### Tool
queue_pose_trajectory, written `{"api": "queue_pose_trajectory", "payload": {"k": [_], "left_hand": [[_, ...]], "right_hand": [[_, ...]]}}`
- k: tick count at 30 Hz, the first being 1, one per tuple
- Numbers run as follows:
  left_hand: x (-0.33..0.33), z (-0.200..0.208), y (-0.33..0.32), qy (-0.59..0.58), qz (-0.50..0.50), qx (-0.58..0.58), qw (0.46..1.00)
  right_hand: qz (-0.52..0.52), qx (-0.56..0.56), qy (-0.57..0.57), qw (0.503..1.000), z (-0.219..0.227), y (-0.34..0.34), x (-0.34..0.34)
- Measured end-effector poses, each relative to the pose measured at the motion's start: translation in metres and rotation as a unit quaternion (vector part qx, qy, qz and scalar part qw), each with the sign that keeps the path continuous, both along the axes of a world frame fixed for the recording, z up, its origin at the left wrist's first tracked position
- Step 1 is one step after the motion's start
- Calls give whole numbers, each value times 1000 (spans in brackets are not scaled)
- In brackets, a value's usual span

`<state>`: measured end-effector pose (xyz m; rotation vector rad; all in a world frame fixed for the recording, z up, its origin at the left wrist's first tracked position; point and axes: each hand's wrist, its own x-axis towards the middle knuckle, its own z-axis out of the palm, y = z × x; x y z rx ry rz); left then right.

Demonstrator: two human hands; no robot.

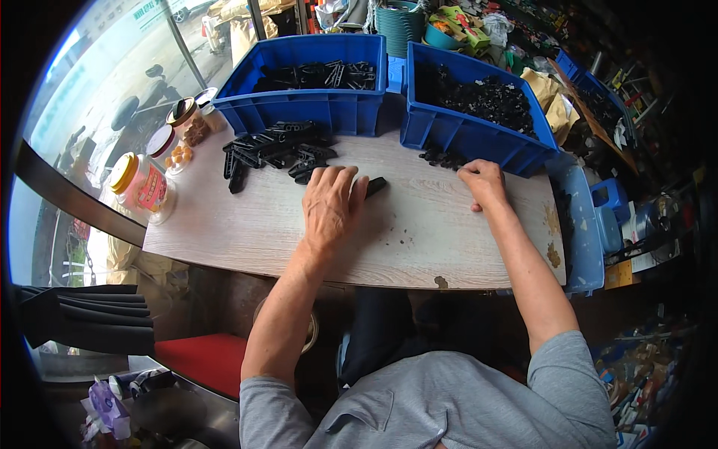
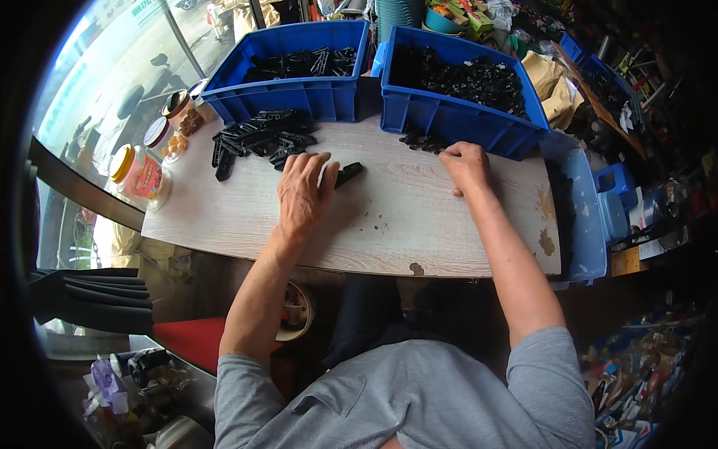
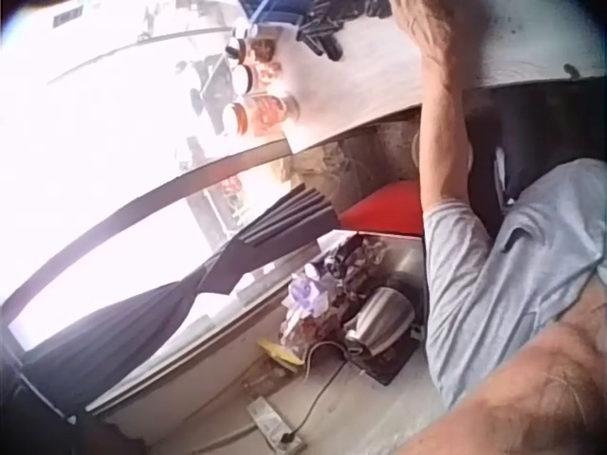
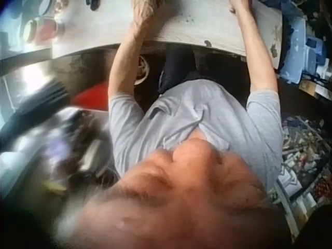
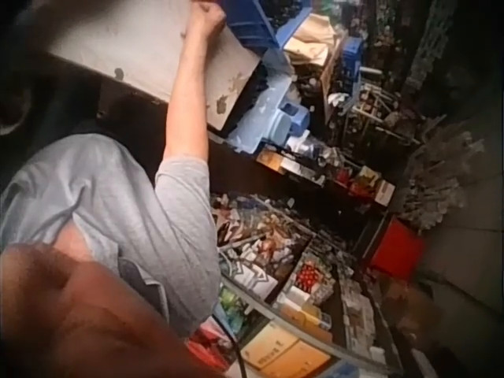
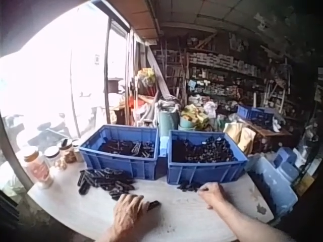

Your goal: Assembling small plastic components at a production workbench.

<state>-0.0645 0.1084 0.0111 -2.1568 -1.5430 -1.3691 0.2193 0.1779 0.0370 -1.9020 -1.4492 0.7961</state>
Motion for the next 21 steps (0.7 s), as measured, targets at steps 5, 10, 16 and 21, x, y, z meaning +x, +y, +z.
{"api": "queue_pose_trajectory", "payload": {"k": [5,10,16,21], "left_hand": [[43,-10,-40,-221,-93,-110,965],[94,-12,-50,-306,-165,-175,921],[119,-12,-33,-310,-133,-130,932],[117,-11,-32,-398,-201,-253,859]], "right_hand": [[-28,-58,123,990,5,-9,13],[-16,-112,284,952,7,-33,15],[97,-133,375,912,-2,-63,1],[125,-103,396,904,-2,-78,-11]]}}
